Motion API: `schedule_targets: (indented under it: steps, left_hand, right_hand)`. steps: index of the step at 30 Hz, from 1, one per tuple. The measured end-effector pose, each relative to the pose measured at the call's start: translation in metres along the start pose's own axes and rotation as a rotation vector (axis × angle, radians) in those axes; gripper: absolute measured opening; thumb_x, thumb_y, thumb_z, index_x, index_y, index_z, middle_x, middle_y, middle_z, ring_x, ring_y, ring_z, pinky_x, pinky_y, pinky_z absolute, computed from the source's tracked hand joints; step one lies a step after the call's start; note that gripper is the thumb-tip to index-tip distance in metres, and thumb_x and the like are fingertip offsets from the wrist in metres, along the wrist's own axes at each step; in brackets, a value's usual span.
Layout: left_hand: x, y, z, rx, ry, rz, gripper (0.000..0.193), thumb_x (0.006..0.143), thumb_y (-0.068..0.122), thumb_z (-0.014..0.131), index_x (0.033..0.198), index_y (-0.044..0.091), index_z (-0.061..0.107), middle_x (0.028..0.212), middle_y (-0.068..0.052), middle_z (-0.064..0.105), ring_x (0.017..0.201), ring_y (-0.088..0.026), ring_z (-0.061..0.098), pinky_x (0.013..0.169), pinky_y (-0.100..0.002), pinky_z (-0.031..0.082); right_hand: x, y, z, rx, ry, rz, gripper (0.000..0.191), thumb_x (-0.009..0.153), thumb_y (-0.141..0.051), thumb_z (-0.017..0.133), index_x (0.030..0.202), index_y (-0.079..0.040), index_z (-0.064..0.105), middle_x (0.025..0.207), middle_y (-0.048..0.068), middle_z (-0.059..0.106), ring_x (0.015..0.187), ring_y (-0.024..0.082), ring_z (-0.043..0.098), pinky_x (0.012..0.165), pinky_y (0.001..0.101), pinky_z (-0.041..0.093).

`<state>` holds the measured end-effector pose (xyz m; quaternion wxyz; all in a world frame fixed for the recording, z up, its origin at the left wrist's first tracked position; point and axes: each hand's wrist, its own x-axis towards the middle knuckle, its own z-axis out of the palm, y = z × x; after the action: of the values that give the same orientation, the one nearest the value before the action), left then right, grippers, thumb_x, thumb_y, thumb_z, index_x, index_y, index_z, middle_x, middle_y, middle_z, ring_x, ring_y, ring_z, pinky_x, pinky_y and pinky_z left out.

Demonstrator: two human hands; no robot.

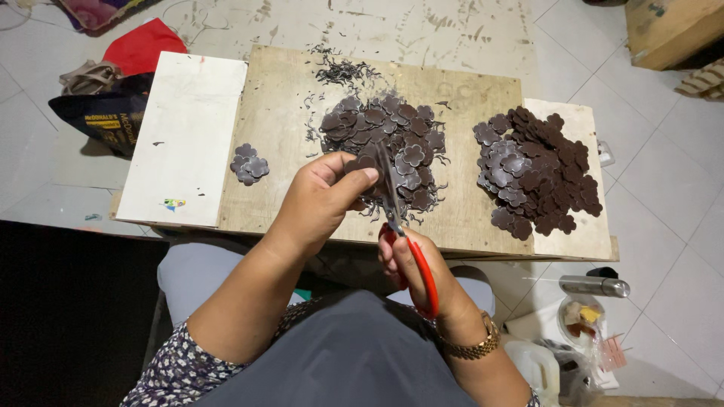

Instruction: The person uses red-handled scissors to trim the edges of small, dark, flower-shaped pieces of material. They pick up each piece from a pile on a wooden board, trim it, and place it back down, repeating the process throughout the clip.

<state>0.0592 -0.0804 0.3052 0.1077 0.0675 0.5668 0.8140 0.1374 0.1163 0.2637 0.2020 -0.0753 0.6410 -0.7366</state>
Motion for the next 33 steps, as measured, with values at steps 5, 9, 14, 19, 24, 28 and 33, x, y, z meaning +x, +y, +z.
schedule_targets:
  steps: [5, 9, 14, 19, 24, 28, 33]
  left_hand:
    - [0.001, -0.003, -0.004, 0.004, 0.041, 0.023, 0.012, 0.097, 0.013, 0.065, 0.104, 0.004, 0.065, 0.091, -0.001, 0.073, 0.08, -0.006, 0.069, 0.066, -0.022, 0.053]
    - [0.003, -0.008, -0.009, 0.004, -0.021, 0.101, 0.012, 0.101, 0.008, 0.068, 0.11, 0.0, 0.068, 0.092, -0.003, 0.069, 0.081, -0.007, 0.061, 0.072, -0.022, 0.052]
    - [0.003, -0.007, -0.009, -0.031, -0.047, 0.053, 0.014, 0.097, 0.005, 0.067, 0.109, -0.001, 0.067, 0.097, -0.003, 0.072, 0.085, -0.007, 0.065, 0.076, -0.023, 0.056]
    - [-0.001, 0.0, -0.006, -0.023, -0.03, 0.067, 0.019, 0.096, 0.003, 0.067, 0.113, -0.002, 0.063, 0.097, -0.006, 0.073, 0.084, -0.007, 0.065, 0.074, -0.023, 0.054]
    - [-0.006, 0.003, 0.001, 0.043, 0.01, 0.112, 0.021, 0.094, 0.004, 0.068, 0.114, -0.001, 0.061, 0.098, -0.005, 0.073, 0.085, -0.006, 0.068, 0.075, -0.021, 0.057]
    - [-0.008, 0.005, 0.006, 0.087, 0.037, 0.117, 0.022, 0.094, 0.004, 0.069, 0.113, -0.001, 0.061, 0.096, -0.006, 0.073, 0.08, -0.005, 0.067, 0.071, -0.021, 0.056]
    - [-0.01, 0.004, 0.012, 0.109, 0.046, 0.136, 0.022, 0.094, 0.004, 0.069, 0.113, -0.002, 0.061, 0.095, -0.006, 0.074, 0.08, -0.005, 0.068, 0.071, -0.021, 0.057]
  right_hand:
    - [0.002, 0.002, -0.002, -0.046, -0.001, -0.082, 0.056, 0.1, -0.063, 0.049, 0.106, -0.008, 0.056, 0.086, -0.002, 0.053, 0.076, 0.007, 0.052, 0.069, 0.0215, 0.046]
    - [0.004, 0.001, 0.0, -0.17, 0.026, -0.084, 0.052, 0.101, -0.058, 0.051, 0.109, -0.006, 0.056, 0.088, -0.001, 0.052, 0.075, 0.008, 0.05, 0.069, 0.0234, 0.046]
    - [0.001, -0.004, 0.003, -0.155, -0.022, -0.068, 0.056, 0.1, -0.059, 0.052, 0.111, -0.004, 0.057, 0.092, 0.001, 0.052, 0.077, 0.009, 0.05, 0.07, 0.0239, 0.046]
    - [0.001, -0.007, 0.007, -0.129, -0.086, -0.07, 0.067, 0.098, -0.067, 0.05, 0.115, -0.003, 0.057, 0.094, 0.001, 0.053, 0.083, 0.01, 0.052, 0.075, 0.0233, 0.046]
    - [0.002, -0.008, 0.01, -0.149, -0.079, -0.074, 0.069, 0.097, -0.069, 0.049, 0.114, -0.003, 0.057, 0.094, 0.001, 0.053, 0.083, 0.01, 0.051, 0.074, 0.0233, 0.046]
    - [0.003, -0.01, 0.011, -0.15, -0.056, -0.086, 0.067, 0.097, -0.069, 0.05, 0.111, -0.004, 0.056, 0.092, 0.001, 0.052, 0.08, 0.01, 0.05, 0.072, 0.0237, 0.045]
    - [0.002, -0.011, 0.011, -0.189, -0.047, -0.127, 0.065, 0.098, -0.069, 0.048, 0.107, -0.005, 0.055, 0.09, 0.001, 0.051, 0.077, 0.01, 0.049, 0.069, 0.024, 0.045]
